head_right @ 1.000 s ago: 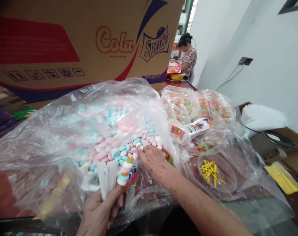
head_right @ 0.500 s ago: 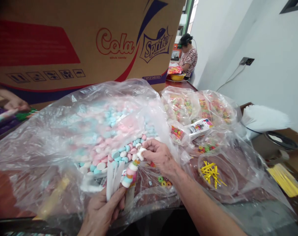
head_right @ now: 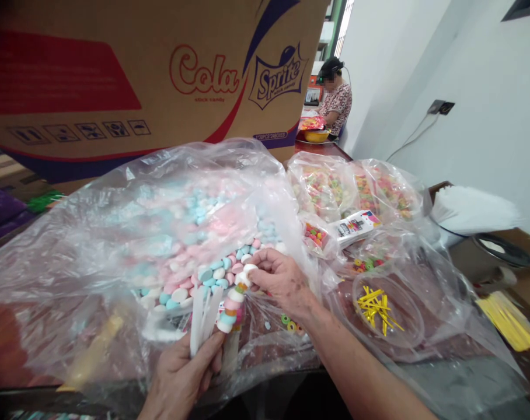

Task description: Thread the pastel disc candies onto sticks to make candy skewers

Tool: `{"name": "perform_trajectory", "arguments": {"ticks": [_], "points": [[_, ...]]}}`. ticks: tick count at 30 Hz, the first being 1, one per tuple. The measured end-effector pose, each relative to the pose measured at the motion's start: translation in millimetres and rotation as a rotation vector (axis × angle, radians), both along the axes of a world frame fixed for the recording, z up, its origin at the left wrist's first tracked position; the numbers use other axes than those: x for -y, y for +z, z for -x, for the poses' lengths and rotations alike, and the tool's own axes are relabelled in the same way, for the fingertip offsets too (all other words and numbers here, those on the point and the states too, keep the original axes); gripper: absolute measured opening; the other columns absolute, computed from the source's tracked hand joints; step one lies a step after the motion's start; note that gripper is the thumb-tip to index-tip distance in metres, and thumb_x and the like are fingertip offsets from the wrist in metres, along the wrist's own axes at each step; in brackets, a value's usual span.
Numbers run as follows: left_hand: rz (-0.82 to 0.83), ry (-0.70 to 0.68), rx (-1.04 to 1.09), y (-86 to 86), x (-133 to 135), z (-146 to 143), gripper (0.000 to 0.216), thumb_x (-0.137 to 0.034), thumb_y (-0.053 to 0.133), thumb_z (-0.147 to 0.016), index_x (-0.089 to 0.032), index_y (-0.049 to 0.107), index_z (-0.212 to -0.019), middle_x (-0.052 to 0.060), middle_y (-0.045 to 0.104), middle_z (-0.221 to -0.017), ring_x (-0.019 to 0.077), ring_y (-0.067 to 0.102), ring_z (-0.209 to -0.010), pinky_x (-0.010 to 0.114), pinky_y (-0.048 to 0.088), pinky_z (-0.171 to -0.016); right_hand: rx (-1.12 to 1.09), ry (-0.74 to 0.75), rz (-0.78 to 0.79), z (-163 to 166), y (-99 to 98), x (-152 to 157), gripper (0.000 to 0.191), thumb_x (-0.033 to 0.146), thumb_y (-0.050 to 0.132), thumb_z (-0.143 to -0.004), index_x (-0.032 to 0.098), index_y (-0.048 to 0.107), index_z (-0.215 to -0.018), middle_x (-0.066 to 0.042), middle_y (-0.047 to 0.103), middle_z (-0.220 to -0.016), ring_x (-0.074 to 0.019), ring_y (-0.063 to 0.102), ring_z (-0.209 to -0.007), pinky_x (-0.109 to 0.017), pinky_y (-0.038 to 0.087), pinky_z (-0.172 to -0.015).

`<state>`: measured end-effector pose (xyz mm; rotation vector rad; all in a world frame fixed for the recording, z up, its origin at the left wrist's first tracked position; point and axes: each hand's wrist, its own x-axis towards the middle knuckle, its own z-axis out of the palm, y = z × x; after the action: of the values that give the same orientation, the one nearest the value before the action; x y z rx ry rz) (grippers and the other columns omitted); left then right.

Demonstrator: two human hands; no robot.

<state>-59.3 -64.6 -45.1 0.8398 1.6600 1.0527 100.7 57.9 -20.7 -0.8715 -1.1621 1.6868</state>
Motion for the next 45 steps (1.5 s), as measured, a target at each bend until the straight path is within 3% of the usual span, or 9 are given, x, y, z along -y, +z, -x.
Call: {"name": "perform_trajectory", "arguments": {"ticks": [9,17,24,27,33,38,45], "points": [[-0.024,-0.026,-0.026,-11.9,3.3,4.1,0.046,-0.058,0.067,-0.074,-0.016,0.059,-0.057,-0.004,0.048,-0.042,0.0081,0.036,-0.037,0.021,0.021,-0.039,-0.025,0.038,0.017,-1.3,1.2,-1.4,0.018,0.025,0.078,-0.071,0.02,0.07,-0.085,0.0,0.071,-0.084,-0.011,0.06,-0.069,-0.022,0.046,-0.062],[-0.021,-0.051,-0.062,-9.0,0.5,5.5,0.046,-0.058,0.066,-0.075,-0.017,0.059,-0.055,-0.004,0.046,-0.041,0.0097,0.036,-0.038,0.022,0.023,-0.039,0.006,0.073,0.039,-2.6,3.9,4.5,0.018,0.029,0.073,-0.076,0.021,0.069,-0.091,-0.001,0.072,-0.089,-0.0134,0.063,-0.077,-0.023,0.047,-0.065],[-0.015,-0.062,-0.061,-6.1,0.3,4.8,0.047,-0.058,0.065,-0.075,-0.018,0.056,-0.053,-0.004,0.048,-0.042,0.0096,0.037,-0.038,0.022,0.022,-0.04,-0.021,-0.059,0.098,1.2,5.6,-0.6,0.024,0.024,0.079,-0.061,0.018,0.067,-0.081,0.0,0.07,-0.078,-0.0115,0.059,-0.065,-0.022,0.045,-0.057],[-0.011,-0.068,-0.068,-6.9,-0.6,5.2,0.047,-0.058,0.065,-0.075,-0.018,0.056,-0.052,-0.004,0.047,-0.041,0.0093,0.037,-0.037,0.022,0.023,-0.039,-0.043,-0.062,0.106,2.4,3.8,-2.1,0.024,0.023,0.08,-0.061,0.018,0.068,-0.081,0.0,0.07,-0.075,-0.0107,0.058,-0.062,-0.022,0.045,-0.056],[-0.026,-0.04,-0.064,-7.6,-0.1,3.7,0.046,-0.056,0.065,-0.076,-0.017,0.056,-0.053,-0.005,0.045,-0.041,0.0088,0.035,-0.037,0.022,0.022,-0.04,-0.052,0.049,0.033,-0.7,2.8,1.1,0.02,0.025,0.076,-0.071,0.019,0.07,-0.089,-0.002,0.073,-0.087,-0.0152,0.065,-0.081,-0.027,0.05,-0.073],[-0.035,-0.043,-0.098,-9.5,-0.8,4.0,0.049,-0.06,0.065,-0.074,-0.018,0.057,-0.05,-0.003,0.048,-0.042,0.0097,0.034,-0.037,0.022,0.02,-0.037,0.052,0.051,-0.042,0.5,5.2,5.4,0.017,0.03,0.077,-0.072,0.019,0.073,-0.085,0.0,0.073,-0.084,-0.0132,0.065,-0.077,-0.025,0.05,-0.073],[-0.062,0.013,-0.081,-5.0,-0.2,0.9,0.05,-0.065,0.068,-0.069,-0.019,0.06,-0.051,-0.002,0.049,-0.042,0.0111,0.034,-0.039,0.022,0.022,-0.037,0.154,0.05,-0.208,2.3,-1.9,14.5,0.018,0.031,0.067,-0.084,0.025,0.073,-0.099,0.0,0.074,-0.097,-0.0171,0.066,-0.096,-0.029,0.049,-0.088]]}}
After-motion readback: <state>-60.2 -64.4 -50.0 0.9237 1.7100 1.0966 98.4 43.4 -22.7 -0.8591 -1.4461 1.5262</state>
